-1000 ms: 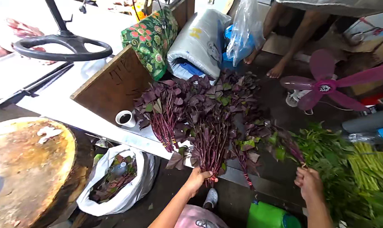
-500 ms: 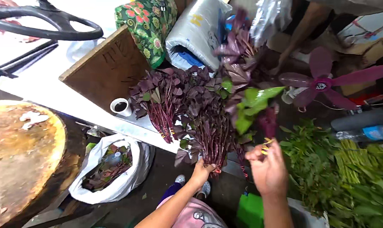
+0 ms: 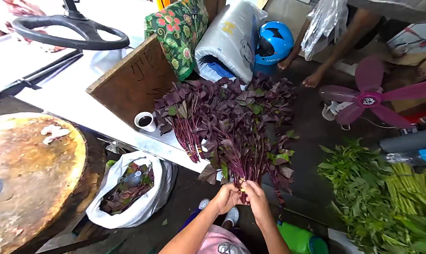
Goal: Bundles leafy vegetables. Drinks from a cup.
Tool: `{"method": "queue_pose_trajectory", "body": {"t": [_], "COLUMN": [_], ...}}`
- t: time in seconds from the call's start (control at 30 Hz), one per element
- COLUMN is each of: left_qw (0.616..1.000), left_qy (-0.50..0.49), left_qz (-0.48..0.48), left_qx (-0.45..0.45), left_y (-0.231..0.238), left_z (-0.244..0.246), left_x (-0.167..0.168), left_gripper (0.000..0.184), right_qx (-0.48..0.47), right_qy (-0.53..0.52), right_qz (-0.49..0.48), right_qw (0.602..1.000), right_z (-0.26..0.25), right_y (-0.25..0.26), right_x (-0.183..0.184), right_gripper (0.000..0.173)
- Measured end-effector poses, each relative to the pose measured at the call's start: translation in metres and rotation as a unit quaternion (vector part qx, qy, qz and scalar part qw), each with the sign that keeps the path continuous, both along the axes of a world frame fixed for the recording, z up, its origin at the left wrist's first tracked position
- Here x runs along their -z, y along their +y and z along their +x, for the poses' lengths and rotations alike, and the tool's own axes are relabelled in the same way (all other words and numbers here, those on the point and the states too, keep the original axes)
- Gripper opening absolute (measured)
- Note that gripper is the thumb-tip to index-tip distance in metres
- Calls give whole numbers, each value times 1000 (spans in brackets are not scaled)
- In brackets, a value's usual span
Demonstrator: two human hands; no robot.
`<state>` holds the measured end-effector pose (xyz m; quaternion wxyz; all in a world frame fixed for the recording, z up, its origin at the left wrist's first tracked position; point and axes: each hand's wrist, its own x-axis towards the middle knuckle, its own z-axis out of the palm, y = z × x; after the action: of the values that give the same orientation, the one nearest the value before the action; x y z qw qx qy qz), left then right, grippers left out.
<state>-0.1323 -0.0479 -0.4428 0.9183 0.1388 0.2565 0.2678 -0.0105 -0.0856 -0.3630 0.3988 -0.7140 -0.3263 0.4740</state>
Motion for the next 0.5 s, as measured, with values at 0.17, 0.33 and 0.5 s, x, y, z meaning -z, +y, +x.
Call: {"method": "queue_pose_trajectory", "body": {"t": [0.17, 0.33, 0.5], "left_qw": [996, 993, 990], "left_qy": [-83, -112, -122], "left_qz": [14, 37, 58], "left_qx": [-5, 4, 46], "left_y": [0, -3, 2], "left_z": [-2, -3, -7], "left_x": [-1, 3, 2], "left_gripper": [30, 26, 72], "right_qx": [-36, -16, -23], "right_qy": [-32, 24, -8], "right_qz": [18, 124, 30], "right_qw": [999, 992, 999], "right_z": [1, -3, -5], "right_y": [-4, -12, -9], "right_x": [4, -4, 3], "right_gripper": [28, 32, 30]}}
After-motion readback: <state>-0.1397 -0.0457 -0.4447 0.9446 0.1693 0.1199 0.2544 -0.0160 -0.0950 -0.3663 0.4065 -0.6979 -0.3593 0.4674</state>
